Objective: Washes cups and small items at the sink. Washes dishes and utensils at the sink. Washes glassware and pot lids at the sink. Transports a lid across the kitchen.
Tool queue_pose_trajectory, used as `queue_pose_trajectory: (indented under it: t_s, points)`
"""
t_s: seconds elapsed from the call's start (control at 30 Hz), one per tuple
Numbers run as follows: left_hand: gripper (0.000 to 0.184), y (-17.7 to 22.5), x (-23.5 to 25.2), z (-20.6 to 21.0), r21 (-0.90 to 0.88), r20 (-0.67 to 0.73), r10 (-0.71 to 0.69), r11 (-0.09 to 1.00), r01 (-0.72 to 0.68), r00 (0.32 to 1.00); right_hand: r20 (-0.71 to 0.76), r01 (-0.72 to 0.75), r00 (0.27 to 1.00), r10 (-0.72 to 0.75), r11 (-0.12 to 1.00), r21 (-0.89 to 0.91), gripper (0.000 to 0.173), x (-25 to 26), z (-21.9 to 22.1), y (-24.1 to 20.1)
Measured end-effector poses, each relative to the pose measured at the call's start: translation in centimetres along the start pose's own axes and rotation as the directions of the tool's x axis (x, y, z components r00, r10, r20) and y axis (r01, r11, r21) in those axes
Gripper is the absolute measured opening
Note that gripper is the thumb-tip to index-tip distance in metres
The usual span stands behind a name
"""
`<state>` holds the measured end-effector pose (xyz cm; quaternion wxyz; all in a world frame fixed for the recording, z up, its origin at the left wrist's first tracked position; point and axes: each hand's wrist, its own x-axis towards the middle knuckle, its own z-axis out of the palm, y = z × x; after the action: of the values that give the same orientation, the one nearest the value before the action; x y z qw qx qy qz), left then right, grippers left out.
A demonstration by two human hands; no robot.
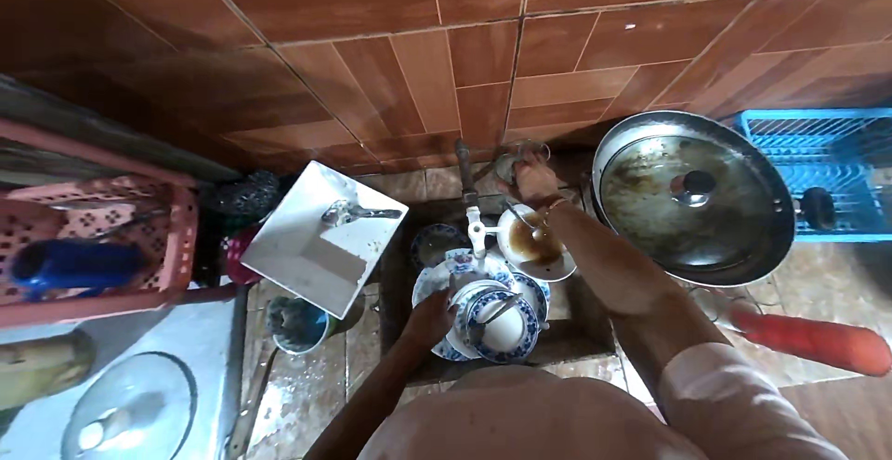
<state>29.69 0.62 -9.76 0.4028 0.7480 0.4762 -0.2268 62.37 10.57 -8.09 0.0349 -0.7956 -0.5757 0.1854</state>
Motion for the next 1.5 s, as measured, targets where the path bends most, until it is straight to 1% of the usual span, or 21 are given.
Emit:
queue_pose_trajectory:
  t_s: [0.07, 0.17, 0.33, 0.43, 0.5, 0.57, 0.63, 0.67, 0.73, 0.77, 0.8, 0.87, 0.93, 1.0, 1.03, 1.1, 1.17, 1.2, 1.3, 1.4, 1.5]
  points:
    - [0.048, -0.3, -0.1, 0.8, -0.067, 0.021, -0.047, 0.997, 0.048, 0.999, -0.009, -0.012, 1.0, 0.012, 1.0, -0.011, 0.059, 0.5, 0.6, 0.0]
    - [0.051, -0.7, -0.4, 1.6, -0.146, 0.041, -0.069, 0.986, 0.075, 0.997, 0.0, -0.052, 0.999, 0.052, 0.999, 0.007, 0.065, 1.1, 1.1, 0.2]
    - [0.052, -0.8, -0.4, 2.2, -0.136, 0.037, -0.075, 0.988, 0.079, 0.996, 0.035, -0.017, 0.999, 0.02, 0.997, -0.073, 0.077, 0.1, -0.3, 0.3]
    - [0.052, -1.0, -0.3, 2.0, -0.149, 0.031, -0.059, 0.987, 0.063, 0.998, -0.142, 0.093, 0.986, -0.089, 0.996, 0.018, 0.062, -4.5, -1.3, 0.3]
    - [0.052, -1.4, -0.4, 2.0, -0.178, 0.036, -0.04, 0.983, 0.046, 0.999, -0.148, 0.106, 0.987, -0.067, 0.955, 0.277, 0.042, -9.4, -0.4, 0.9]
    - [0.051, -1.5, -0.5, 2.0, -0.183, 0.014, -0.02, 0.983, 0.022, 1.0, 0.085, -0.096, 0.995, 0.06, 0.847, 0.523, 0.037, -12.6, 1.9, 2.4]
    - [0.046, -1.4, -0.9, 1.9, -0.153, -0.102, 0.046, 0.986, -0.061, 0.994, 0.361, -0.347, 0.923, 0.134, 0.694, 0.631, 0.045, -15.6, 4.2, 4.5]
    - [0.042, -1.2, -1.2, 1.7, -0.139, -0.192, 0.113, 0.98, -0.141, 0.975, 0.419, -0.438, 0.889, 0.185, 0.611, 0.659, 0.046, -17.2, 5.3, 5.2]
    - [0.035, -0.4, -1.5, 0.9, -0.124, -0.361, 0.277, 0.932, -0.341, 0.89, 0.456, -0.522, 0.852, 0.256, 0.471, 0.711, 0.042, -20.5, 7.1, 5.6]
    - [0.033, 0.2, -1.3, 0.5, -0.117, -0.41, 0.341, 0.901, -0.419, 0.846, 0.477, -0.539, 0.841, 0.254, 0.456, 0.708, 0.041, -21.7, 7.6, 5.5]
    - [0.032, 0.9, -0.9, -0.1, -0.121, -0.434, 0.386, 0.871, -0.477, 0.814, 0.465, -0.518, 0.853, 0.236, 0.483, 0.706, 0.04, -22.6, 8.1, 5.1]
    - [0.033, 2.5, 0.1, -1.1, -0.185, -0.398, 0.414, 0.838, -0.514, 0.819, 0.36, -0.379, 0.919, 0.157, 0.598, 0.706, 0.036, -23.9, 8.6, 3.6]
    - [0.033, 3.8, 1.5, -1.7, -0.209, -0.307, 0.392, 0.861, -0.463, 0.867, 0.129, -0.072, 0.992, -0.015, 0.767, 0.637, 0.029, -24.7, 9.2, 1.6]
    - [0.034, 4.3, 2.6, -2.2, -0.148, -0.203, 0.356, 0.91, -0.388, 0.912, -0.104, 0.293, 0.955, -0.277, 0.842, 0.453, 0.028, -24.6, 10.9, 0.1]
    - [0.036, 4.2, 2.8, -2.2, -0.106, -0.169, 0.335, 0.929, -0.355, 0.927, -0.115, 0.396, 0.918, -0.38, 0.851, 0.345, 0.031, -24.4, 11.3, -0.8]
    - [0.04, 3.4, 2.5, -1.9, -0.018, -0.13, 0.275, 0.96, -0.279, 0.953, 0.021, 0.483, 0.869, -0.494, 0.857, 0.182, 0.041, -24.0, 11.5, -2.3]
    - [0.045, 2.1, 1.3, -1.1, 0.012, -0.113, 0.19, 0.982, -0.19, 0.975, 0.227, 0.477, 0.845, -0.484, 0.874, 0.088, 0.054, -23.6, 11.6, -3.2]
    - [0.047, 1.3, 0.5, -0.5, -0.004, -0.113, 0.15, 0.989, -0.151, 0.982, 0.276, 0.464, 0.843, -0.462, 0.884, 0.062, 0.054, -23.4, 11.8, -3.3]
    - [0.049, -0.8, -1.8, 1.6, -0.118, -0.095, 0.033, 0.992, -0.044, 0.995, 0.269, 0.436, 0.863, -0.427, 0.899, 0.029, 0.05, -23.5, 12.4, -3.1]
    - [0.052, -1.9, -3.4, 3.7, -0.195, -0.067, -0.031, 0.981, 0.017, 0.997, 0.306, 0.327, 0.895, -0.323, 0.944, 0.04, 0.058, -23.8, 12.7, -2.2]
    - [0.057, -2.3, -4.4, 4.8, -0.261, -0.146, -0.002, 0.965, -0.037, 0.989, 0.187, 0.086, 0.972, -0.14, 0.958, 0.272, 0.057, -24.7, 12.0, 0.2]
